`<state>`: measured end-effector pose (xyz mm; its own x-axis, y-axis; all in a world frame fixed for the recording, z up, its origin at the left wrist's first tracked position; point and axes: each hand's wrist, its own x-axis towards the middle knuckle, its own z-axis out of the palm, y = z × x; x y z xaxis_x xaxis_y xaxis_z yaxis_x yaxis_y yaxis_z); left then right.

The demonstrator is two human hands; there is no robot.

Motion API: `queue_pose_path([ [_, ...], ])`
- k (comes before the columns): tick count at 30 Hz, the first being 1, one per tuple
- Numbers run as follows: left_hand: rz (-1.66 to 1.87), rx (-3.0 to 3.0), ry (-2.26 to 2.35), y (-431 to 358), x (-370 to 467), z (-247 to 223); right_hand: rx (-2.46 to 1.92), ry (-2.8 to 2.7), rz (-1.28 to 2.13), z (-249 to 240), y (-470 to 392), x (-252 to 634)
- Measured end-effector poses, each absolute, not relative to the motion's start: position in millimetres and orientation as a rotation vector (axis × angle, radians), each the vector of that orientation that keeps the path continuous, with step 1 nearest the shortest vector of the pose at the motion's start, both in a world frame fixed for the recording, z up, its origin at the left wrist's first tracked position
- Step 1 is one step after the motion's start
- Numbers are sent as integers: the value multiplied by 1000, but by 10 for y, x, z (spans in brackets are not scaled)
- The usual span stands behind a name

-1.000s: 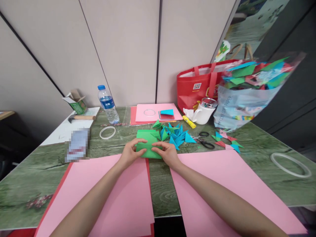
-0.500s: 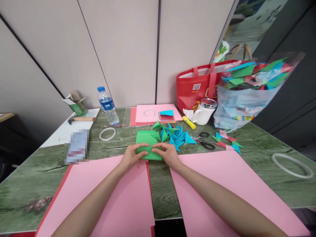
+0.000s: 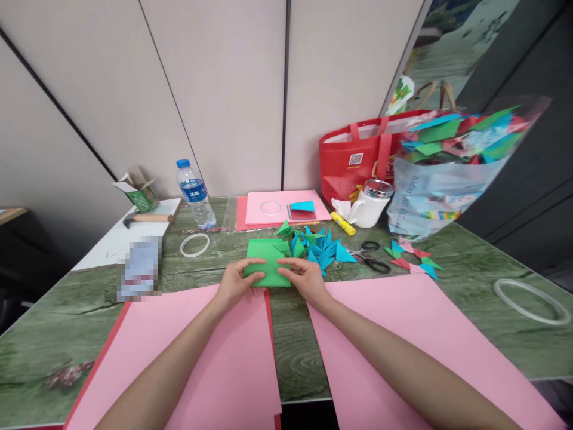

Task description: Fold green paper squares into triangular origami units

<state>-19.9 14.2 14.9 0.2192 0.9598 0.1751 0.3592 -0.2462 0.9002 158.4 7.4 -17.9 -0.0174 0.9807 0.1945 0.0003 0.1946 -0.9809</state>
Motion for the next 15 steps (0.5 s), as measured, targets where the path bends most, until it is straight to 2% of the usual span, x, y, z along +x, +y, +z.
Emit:
queue_pose_path([
  [15,1022,1586,1172,95,-146,187,-1103,-1278,1078,-145,74,1592],
])
